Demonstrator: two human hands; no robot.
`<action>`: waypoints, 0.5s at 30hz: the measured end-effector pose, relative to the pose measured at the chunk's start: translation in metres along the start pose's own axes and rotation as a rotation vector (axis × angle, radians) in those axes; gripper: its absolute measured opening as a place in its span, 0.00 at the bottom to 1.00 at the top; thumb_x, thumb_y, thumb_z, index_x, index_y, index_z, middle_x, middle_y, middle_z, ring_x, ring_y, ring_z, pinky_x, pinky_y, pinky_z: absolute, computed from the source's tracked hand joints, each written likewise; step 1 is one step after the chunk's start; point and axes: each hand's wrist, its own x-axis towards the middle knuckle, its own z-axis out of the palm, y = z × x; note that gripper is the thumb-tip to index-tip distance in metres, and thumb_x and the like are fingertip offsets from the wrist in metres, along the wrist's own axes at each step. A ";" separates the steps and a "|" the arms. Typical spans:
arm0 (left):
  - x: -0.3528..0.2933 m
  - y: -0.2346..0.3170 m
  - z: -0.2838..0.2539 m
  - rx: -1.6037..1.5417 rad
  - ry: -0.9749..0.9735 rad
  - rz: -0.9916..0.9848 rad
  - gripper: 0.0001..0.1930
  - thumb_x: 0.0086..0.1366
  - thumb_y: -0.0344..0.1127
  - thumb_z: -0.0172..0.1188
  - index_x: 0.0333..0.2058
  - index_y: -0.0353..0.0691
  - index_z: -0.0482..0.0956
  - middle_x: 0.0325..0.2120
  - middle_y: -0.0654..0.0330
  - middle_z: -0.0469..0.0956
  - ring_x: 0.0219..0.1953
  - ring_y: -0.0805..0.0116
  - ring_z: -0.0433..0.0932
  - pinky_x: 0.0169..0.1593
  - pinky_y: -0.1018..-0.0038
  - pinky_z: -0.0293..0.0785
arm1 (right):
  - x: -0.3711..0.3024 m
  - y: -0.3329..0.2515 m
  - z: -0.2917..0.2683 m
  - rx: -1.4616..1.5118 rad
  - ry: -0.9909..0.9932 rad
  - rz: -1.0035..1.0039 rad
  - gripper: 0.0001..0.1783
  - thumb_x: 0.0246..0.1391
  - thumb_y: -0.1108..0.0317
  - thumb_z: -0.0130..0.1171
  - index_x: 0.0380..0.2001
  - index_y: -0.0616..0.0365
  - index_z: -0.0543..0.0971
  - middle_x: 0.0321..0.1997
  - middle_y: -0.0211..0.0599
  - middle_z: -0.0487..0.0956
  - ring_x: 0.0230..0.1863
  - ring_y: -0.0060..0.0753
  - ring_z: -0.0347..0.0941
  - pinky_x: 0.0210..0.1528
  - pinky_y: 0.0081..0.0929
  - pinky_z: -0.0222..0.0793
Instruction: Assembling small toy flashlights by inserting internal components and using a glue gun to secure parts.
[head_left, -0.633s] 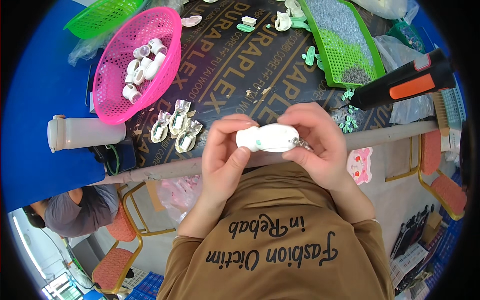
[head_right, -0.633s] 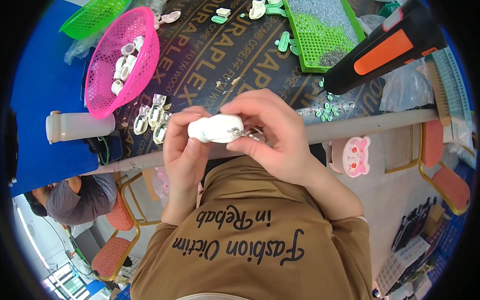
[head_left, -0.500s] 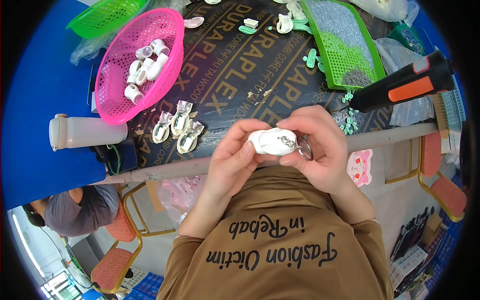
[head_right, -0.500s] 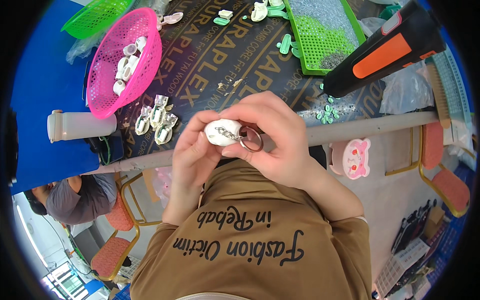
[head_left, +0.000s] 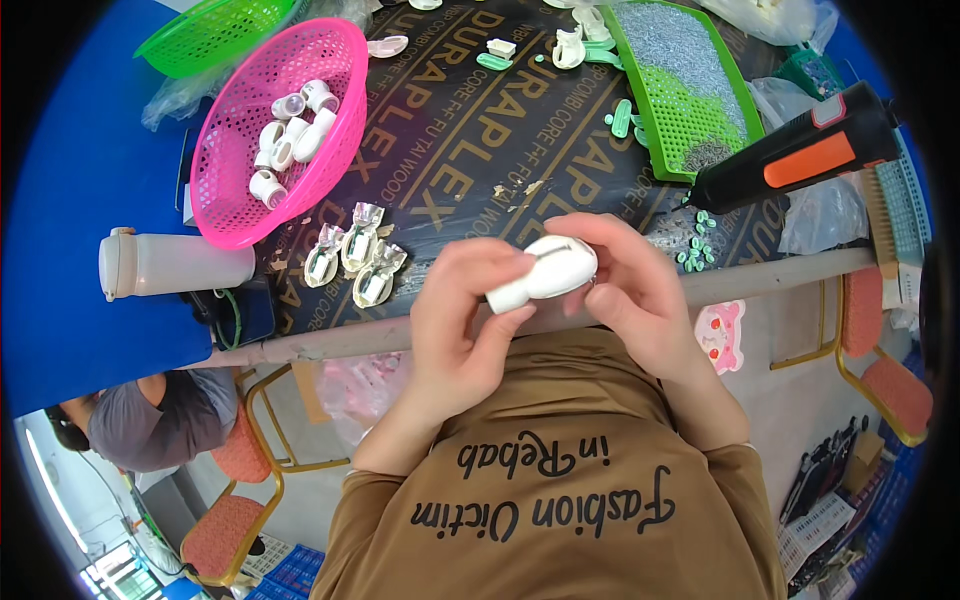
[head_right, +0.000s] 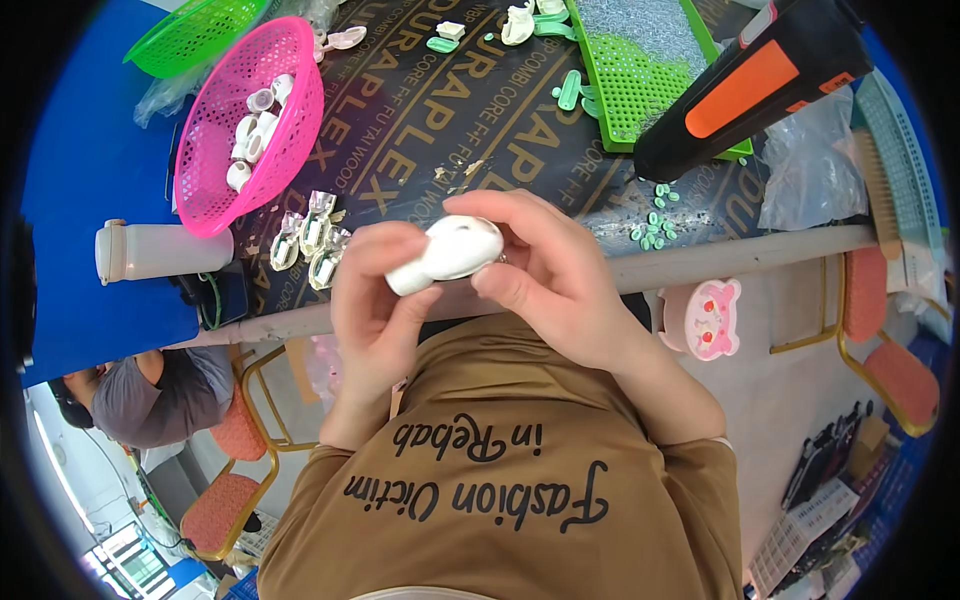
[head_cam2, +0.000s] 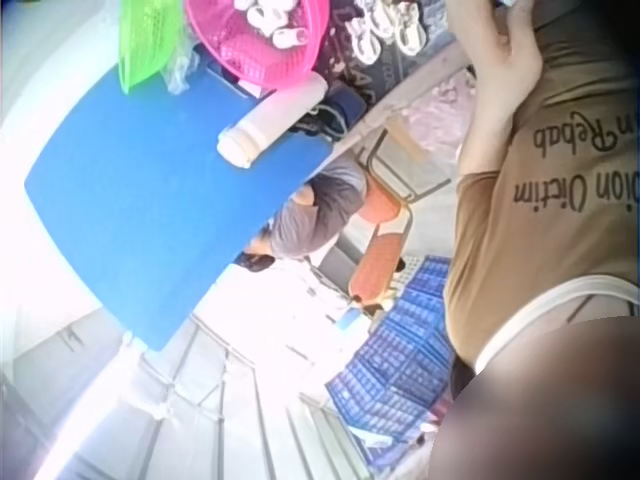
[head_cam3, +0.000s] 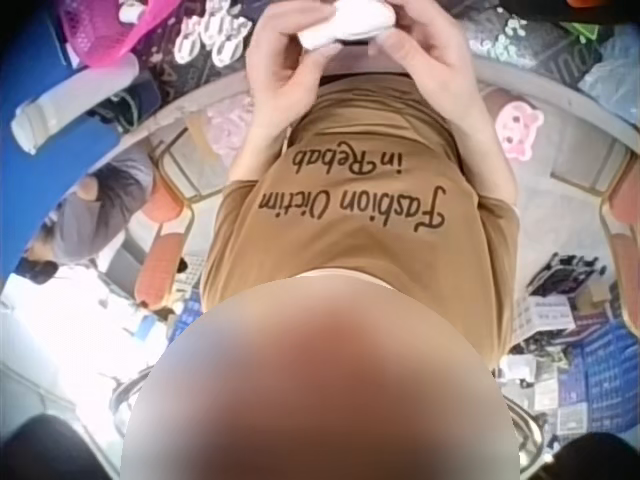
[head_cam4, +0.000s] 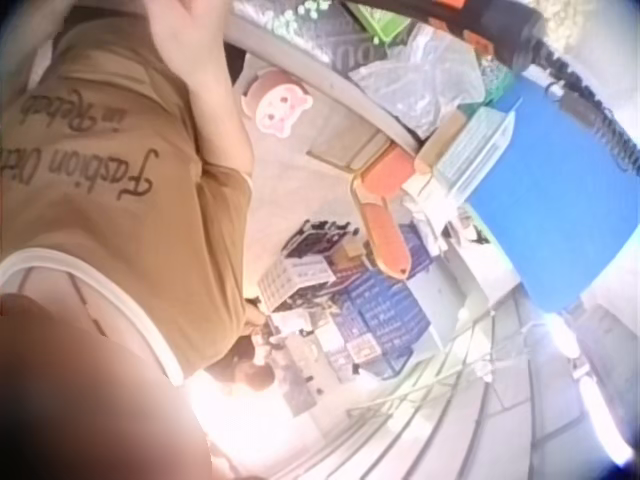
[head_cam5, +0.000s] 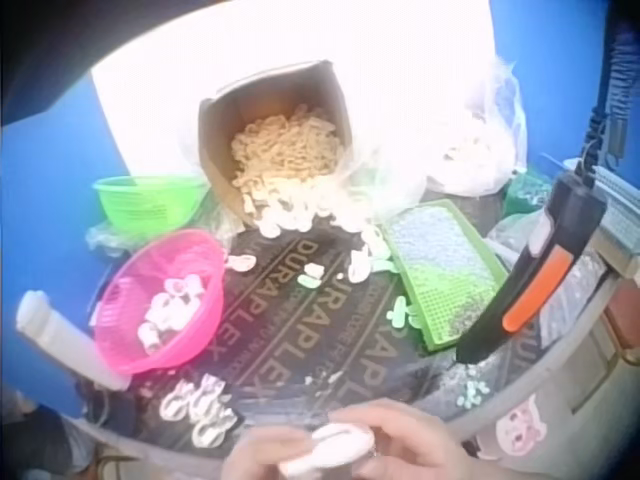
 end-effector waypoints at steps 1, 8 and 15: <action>-0.001 -0.005 -0.002 0.250 -0.055 0.162 0.20 0.54 0.22 0.58 0.46 0.33 0.66 0.41 0.58 0.70 0.40 0.70 0.71 0.42 0.76 0.69 | -0.001 -0.003 0.001 0.015 0.040 0.097 0.23 0.49 0.77 0.55 0.51 0.64 0.66 0.46 0.36 0.68 0.46 0.27 0.67 0.47 0.21 0.65; -0.003 0.010 0.004 -0.119 0.094 -0.126 0.18 0.53 0.28 0.61 0.44 0.32 0.73 0.43 0.51 0.72 0.41 0.67 0.73 0.42 0.75 0.72 | -0.003 0.003 0.000 -0.342 0.088 -0.148 0.17 0.47 0.78 0.57 0.43 0.63 0.73 0.39 0.36 0.71 0.36 0.24 0.69 0.36 0.19 0.66; -0.004 -0.007 0.002 0.149 0.117 0.140 0.12 0.55 0.28 0.57 0.38 0.31 0.75 0.33 0.50 0.77 0.29 0.63 0.76 0.33 0.78 0.71 | -0.002 0.009 0.004 -0.644 0.120 -0.372 0.18 0.42 0.73 0.61 0.40 0.62 0.75 0.30 0.37 0.73 0.29 0.31 0.68 0.29 0.21 0.64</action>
